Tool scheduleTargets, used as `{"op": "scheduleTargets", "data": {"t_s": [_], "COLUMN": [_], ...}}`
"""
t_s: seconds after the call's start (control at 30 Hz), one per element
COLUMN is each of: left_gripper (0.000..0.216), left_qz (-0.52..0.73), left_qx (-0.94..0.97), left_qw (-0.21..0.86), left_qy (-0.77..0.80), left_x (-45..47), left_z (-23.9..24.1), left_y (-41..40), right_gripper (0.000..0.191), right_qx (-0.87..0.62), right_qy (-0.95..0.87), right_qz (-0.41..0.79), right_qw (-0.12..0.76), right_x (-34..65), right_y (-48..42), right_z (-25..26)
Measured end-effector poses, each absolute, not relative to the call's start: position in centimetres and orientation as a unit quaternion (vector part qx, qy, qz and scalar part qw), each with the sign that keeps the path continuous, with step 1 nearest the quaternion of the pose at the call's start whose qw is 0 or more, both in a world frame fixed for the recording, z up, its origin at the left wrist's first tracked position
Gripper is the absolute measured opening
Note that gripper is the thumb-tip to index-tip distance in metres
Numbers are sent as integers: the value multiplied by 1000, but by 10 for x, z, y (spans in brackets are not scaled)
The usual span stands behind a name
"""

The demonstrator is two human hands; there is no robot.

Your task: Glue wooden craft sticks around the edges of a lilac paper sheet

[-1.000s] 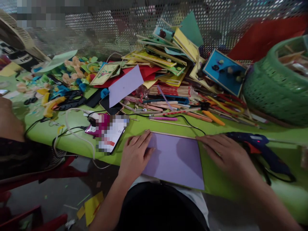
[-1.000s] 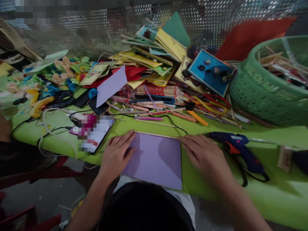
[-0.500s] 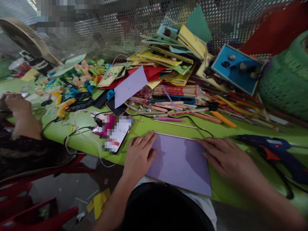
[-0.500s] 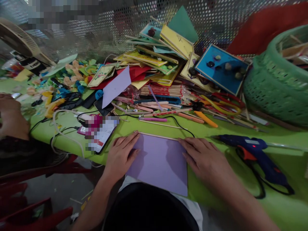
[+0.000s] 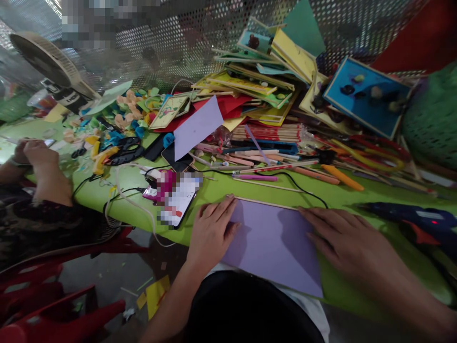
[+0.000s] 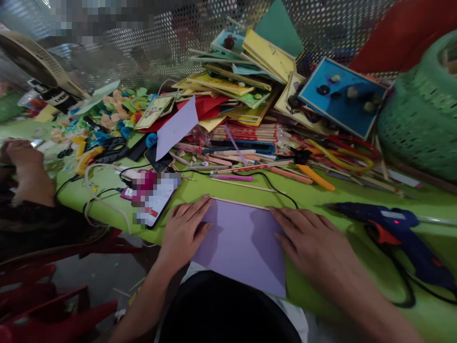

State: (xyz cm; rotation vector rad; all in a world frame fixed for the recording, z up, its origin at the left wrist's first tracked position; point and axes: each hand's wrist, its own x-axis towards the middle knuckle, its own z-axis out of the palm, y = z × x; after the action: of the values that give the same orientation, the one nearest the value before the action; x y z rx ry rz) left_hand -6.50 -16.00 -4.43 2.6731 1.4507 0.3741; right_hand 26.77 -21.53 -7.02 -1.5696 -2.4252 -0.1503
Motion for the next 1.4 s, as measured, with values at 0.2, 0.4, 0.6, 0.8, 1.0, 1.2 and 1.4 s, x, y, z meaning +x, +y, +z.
{"op": "scheduleTargets", "data": {"t_s": [0.2,0.4,0.6,0.8,1.0,1.2,1.4], "left_gripper": [50,50,46,36,26,24,23], "left_qz": [119,131,190,297,362,365,361], "left_qx": [868,869,865,845,818,820,821], "left_qw": [50,44,69,129,154,149,150], "left_qy": [480,475,459,426,420,416,416], "left_x": [-63,-65,-69,-76,-77,-75,-75], "left_z": [-42,-45,-50,-53,-59,-63,-66], "left_y": [-160,-162,-162,-162,-164,-164,-165], "right_gripper": [47,45,46,48,48,46,48], "right_qx": [-513,-516,-544,-501,-510,-511,-520], "right_qy": [-846,-838,-821,-855,-850,-848,-843], "right_qz": [-88,-107,-108,-53,-53,-94,-88], "right_qw": [120,139,135,127,119,110,105], "right_x": [266,266,259,233,212,208,203], "right_y": [-213,-212,-204,-190,-183,-184,-190], "right_z": [-68,-65,-56,-52,-56,-63,-64]}}
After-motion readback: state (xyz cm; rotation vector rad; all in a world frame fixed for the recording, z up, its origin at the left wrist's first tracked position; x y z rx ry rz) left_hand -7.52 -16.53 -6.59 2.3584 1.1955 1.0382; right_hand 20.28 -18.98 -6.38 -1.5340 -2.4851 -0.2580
